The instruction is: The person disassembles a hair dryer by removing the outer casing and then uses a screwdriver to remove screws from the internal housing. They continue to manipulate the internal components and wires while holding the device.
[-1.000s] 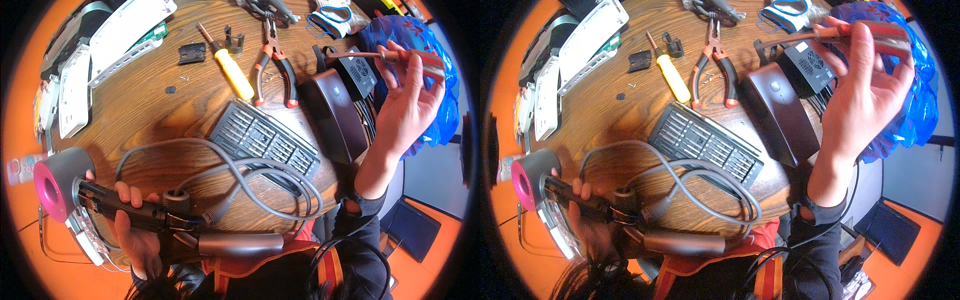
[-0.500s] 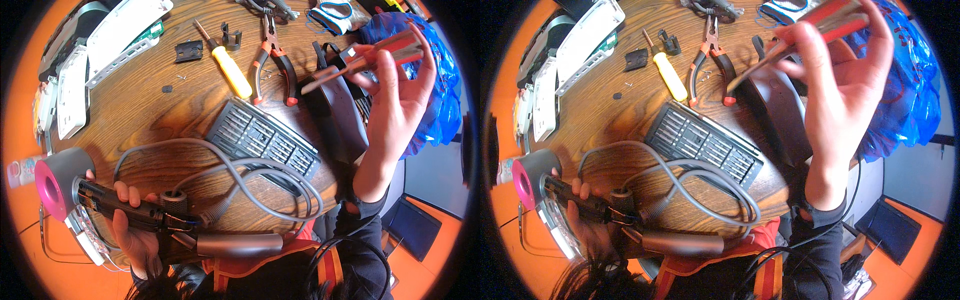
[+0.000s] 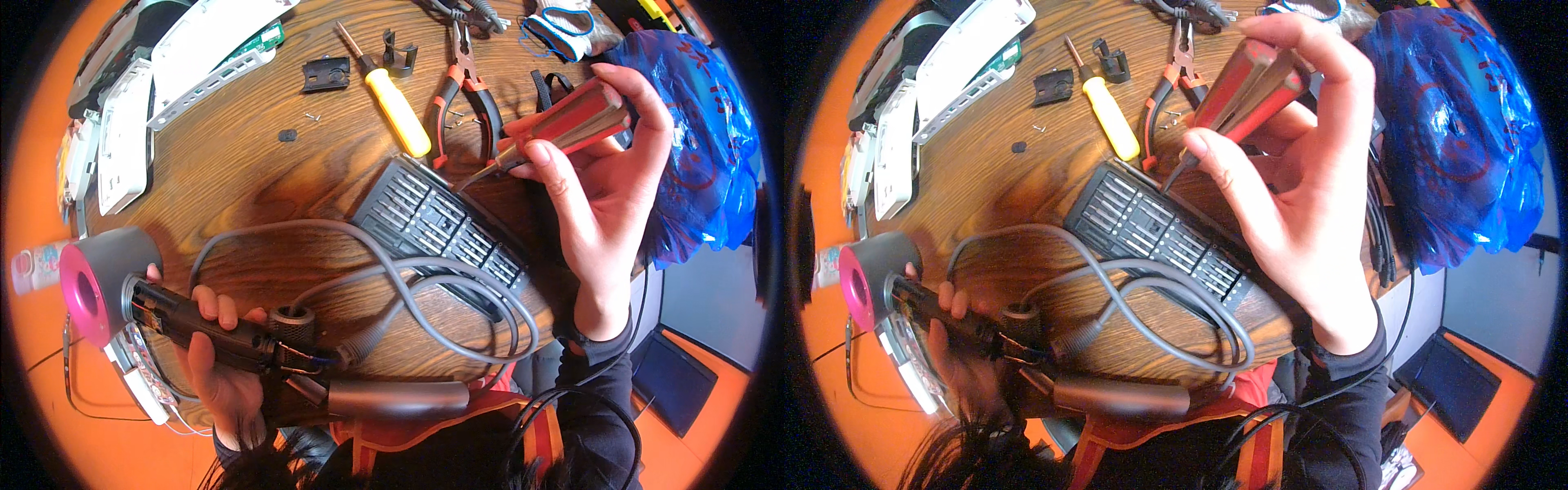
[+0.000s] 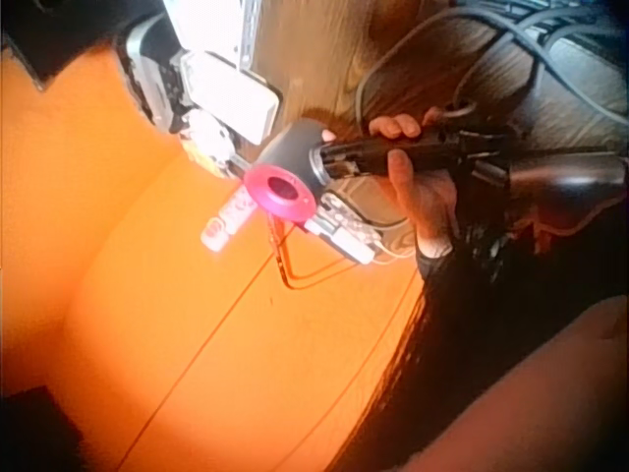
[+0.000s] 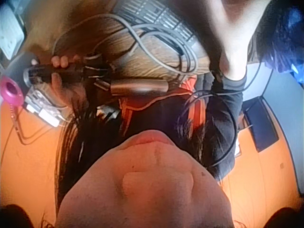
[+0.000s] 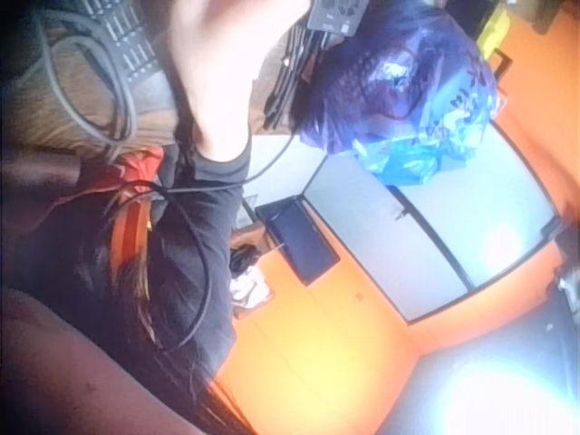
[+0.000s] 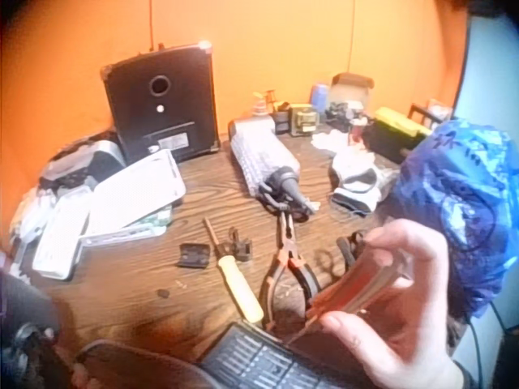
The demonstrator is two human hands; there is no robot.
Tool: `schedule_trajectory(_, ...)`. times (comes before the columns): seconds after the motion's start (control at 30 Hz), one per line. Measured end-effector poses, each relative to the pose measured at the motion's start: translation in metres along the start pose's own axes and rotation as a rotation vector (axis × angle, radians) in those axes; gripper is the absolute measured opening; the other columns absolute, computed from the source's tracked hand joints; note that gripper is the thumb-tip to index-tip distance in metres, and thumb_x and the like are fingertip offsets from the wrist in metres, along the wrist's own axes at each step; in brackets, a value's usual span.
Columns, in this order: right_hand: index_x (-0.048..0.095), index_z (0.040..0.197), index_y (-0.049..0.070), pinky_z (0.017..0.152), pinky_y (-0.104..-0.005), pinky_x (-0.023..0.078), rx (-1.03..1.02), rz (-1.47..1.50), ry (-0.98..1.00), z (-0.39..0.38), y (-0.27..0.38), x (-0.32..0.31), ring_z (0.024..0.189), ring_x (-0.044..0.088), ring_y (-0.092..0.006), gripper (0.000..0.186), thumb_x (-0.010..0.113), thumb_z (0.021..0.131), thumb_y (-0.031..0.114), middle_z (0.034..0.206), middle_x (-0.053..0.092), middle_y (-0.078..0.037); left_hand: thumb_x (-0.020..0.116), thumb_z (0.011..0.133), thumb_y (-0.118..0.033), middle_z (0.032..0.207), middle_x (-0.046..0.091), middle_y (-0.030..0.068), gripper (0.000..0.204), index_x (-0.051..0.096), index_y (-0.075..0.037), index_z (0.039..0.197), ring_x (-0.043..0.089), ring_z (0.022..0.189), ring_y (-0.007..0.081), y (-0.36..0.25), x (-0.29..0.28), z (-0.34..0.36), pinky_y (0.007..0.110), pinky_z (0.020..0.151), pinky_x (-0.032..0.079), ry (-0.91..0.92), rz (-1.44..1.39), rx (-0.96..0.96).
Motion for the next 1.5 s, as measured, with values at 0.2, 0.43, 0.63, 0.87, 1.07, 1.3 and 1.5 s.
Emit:
schedule_trajectory(0.2, 0.023, 0.124, 0.008, 0.066, -0.0287, 0.053, 0.069, -0.075, 0.045, -0.001, -0.012, 0.002, 0.084, 0.062, -0.0260, 0.055, 0.056, 0.081, 0.000, 0.091, 0.059, -0.019, 0.058, 0.081, -0.017, 0.093, 0.036, 0.0043, 0.079, 0.003, -0.022, 0.139, 0.042, 0.081, 0.0132, 0.001, -0.001, 0.000, 0.040, 0.080, 0.047, 0.001, -0.001, 0.002)
schedule_trajectory(0.43, 0.023, 0.127, 0.006, 0.059, -0.0259, 0.053, 0.002, -0.311, -0.013, 0.007, 0.010, -0.021, 0.073, 0.064, -0.0258, 0.052, 0.053, 0.084, 0.005, 0.088, 0.060, -0.022, 0.058, 0.081, -0.016, 0.092, 0.037, 0.0050, 0.079, 0.004, -0.021, 0.138, 0.043, 0.082, 0.0137, 0.003, 0.003, -0.001, 0.041, 0.080, 0.048, 0.013, -0.031, -0.023)
schedule_trajectory(0.63, 0.026, 0.126, 0.007, 0.059, -0.0258, 0.052, 0.024, -0.151, -0.007, 0.008, 0.003, -0.025, 0.078, 0.063, -0.0264, 0.050, 0.053, 0.084, 0.003, 0.089, 0.060, -0.022, 0.057, 0.081, -0.015, 0.093, 0.038, 0.0050, 0.076, 0.007, -0.022, 0.138, 0.044, 0.083, 0.0142, 0.003, 0.006, 0.002, 0.042, 0.081, 0.047, 0.025, -0.014, -0.028)
schedule_trajectory(0.87, 0.025, 0.122, 0.012, 0.064, -0.0330, 0.056, -0.089, -0.027, -0.306, 0.013, 0.008, -0.059, 0.084, 0.062, -0.0254, 0.048, 0.052, 0.084, -0.001, 0.095, 0.058, -0.017, 0.057, 0.080, -0.011, 0.095, 0.041, 0.0039, 0.070, 0.017, -0.023, 0.136, 0.046, 0.085, 0.0145, 0.006, 0.003, 0.005, 0.041, 0.081, 0.046, 0.025, -0.068, -0.030)
schedule_trajectory(1.07, 0.027, 0.128, 0.011, 0.062, -0.0249, 0.050, -0.036, -0.006, -0.190, 0.018, 0.013, -0.034, 0.077, 0.060, -0.0169, 0.053, 0.053, 0.083, -0.002, 0.093, 0.059, -0.016, 0.054, 0.080, 0.001, 0.094, 0.049, 0.0104, 0.074, 0.011, -0.024, 0.134, 0.053, 0.086, 0.0206, 0.007, 0.002, 0.012, 0.049, 0.080, 0.048, 0.070, -0.197, -0.013)
schedule_trajectory(1.3, 0.043, 0.122, 0.007, 0.062, -0.0210, 0.044, 0.163, -0.644, 0.526, -0.003, 0.000, 0.048, 0.072, 0.053, -0.0100, 0.052, 0.061, 0.075, -0.004, 0.091, 0.060, -0.009, 0.054, 0.080, 0.000, 0.095, 0.050, 0.0109, 0.073, 0.010, -0.019, 0.134, 0.054, 0.086, 0.0217, -0.001, 0.005, 0.016, 0.049, 0.078, 0.049, 0.154, -0.207, 0.025)
schedule_trajectory(1.5, 0.051, 0.119, 0.011, 0.063, -0.0253, 0.044, 0.009, -0.669, 0.738, -0.029, -0.011, 0.078, 0.067, 0.052, -0.0139, 0.054, 0.061, 0.069, -0.006, 0.094, 0.060, -0.011, 0.053, 0.081, -0.002, 0.092, 0.050, 0.0110, 0.070, 0.009, -0.013, 0.134, 0.054, 0.086, 0.0207, -0.013, -0.005, 0.018, 0.047, 0.078, 0.050, 0.125, -0.212, 0.074)
Point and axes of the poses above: each hand's wrist, its own z-axis towards the middle knuckle, its own x-axis out of the palm, y = z × x, the point moved 10 cm from there along z, towards the middle knuckle
